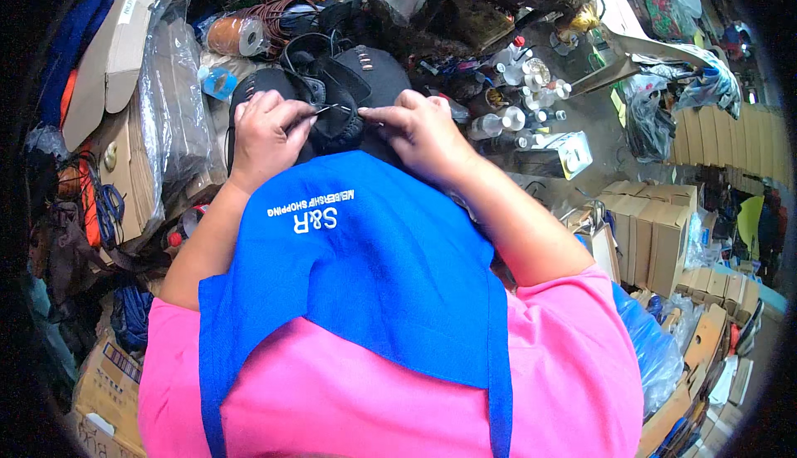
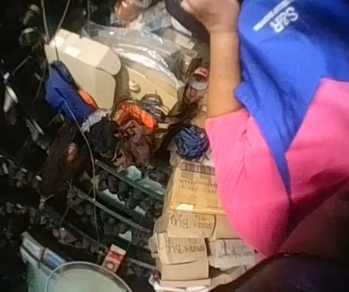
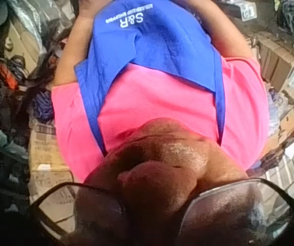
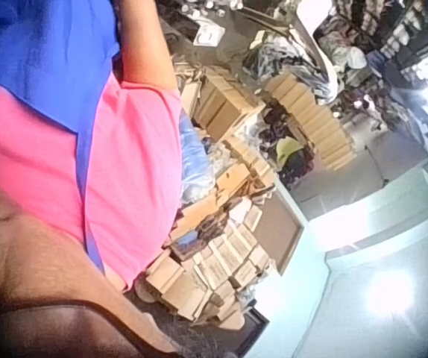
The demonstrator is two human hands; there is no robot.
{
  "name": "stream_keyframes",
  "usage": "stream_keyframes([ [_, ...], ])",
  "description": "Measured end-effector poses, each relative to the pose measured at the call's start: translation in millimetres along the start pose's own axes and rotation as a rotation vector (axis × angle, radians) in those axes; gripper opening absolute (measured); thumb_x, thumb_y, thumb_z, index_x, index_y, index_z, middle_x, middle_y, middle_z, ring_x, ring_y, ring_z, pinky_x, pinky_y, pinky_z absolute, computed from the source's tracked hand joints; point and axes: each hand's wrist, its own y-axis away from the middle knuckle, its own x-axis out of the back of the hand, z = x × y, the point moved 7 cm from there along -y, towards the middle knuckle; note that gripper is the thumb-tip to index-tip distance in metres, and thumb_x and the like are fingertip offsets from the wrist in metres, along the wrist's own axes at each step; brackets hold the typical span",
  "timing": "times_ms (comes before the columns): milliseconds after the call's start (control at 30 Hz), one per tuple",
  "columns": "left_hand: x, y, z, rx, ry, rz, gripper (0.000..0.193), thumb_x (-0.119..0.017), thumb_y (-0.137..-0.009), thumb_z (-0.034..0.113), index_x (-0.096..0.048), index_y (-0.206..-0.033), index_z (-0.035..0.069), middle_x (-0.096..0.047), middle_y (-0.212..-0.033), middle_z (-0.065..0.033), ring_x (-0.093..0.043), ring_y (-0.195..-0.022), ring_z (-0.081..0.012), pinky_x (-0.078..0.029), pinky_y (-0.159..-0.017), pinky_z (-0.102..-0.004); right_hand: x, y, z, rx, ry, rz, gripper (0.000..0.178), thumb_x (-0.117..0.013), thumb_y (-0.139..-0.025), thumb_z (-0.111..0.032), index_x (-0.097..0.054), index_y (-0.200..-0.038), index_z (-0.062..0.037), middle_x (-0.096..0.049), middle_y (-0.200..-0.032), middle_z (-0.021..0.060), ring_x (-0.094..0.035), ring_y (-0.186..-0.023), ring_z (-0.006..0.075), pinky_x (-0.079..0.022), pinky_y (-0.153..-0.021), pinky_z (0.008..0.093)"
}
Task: Insert and thread laces through the eyelets of a black shoe.
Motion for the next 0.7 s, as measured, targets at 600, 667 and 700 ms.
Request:
stream_keyframes([
  [600, -24, -8, -16, 0.087, 0.238, -0.111, 0.019, -0.072, -0.068, 0.007, -0.074, -0.084, 0.017, -0.052, -0.071, -0.0028, -0.051, -0.072, -0.0197, -0.042, -0.067, -0.0319, 5, -37, 24, -0.061, -0.349, -0.358, 0.023, -0.059, -0.087, -0.009, -0.07, -0.106, -0.0155, -0.05, -0.086, 0.0012, -0.049, -0.087, 0.0134, -0.04, -0.082, 0.0262],
  [667, -26, -8, -16, 0.077, 0.238, -0.135, 0.017, -0.072, -0.069, 0.008, -0.074, -0.084, 0.017, -0.053, -0.07, -0.0029, -0.051, -0.073, -0.0204, -0.042, -0.067, -0.0325, 5, -36, 23, -0.071, -0.378, -0.379, 0.023, -0.059, -0.087, -0.009, -0.071, -0.106, -0.0155, -0.05, -0.085, 0.0014, -0.049, -0.087, 0.0134, -0.04, -0.083, 0.026],
  [700, -26, -9, -16, 0.077, 0.237, -0.135, 0.017, -0.072, -0.069, 0.008, -0.074, -0.084, 0.017, -0.053, -0.07, -0.0029, -0.051, -0.073, -0.0204, -0.042, -0.067, -0.0325, 5, -36, 23, -0.071, -0.378, -0.379, 0.023, -0.059, -0.087, -0.009, -0.071, -0.106, -0.0155, -0.05, -0.085, 0.0014, -0.049, -0.087, 0.0134, -0.04, -0.083, 0.026],
])
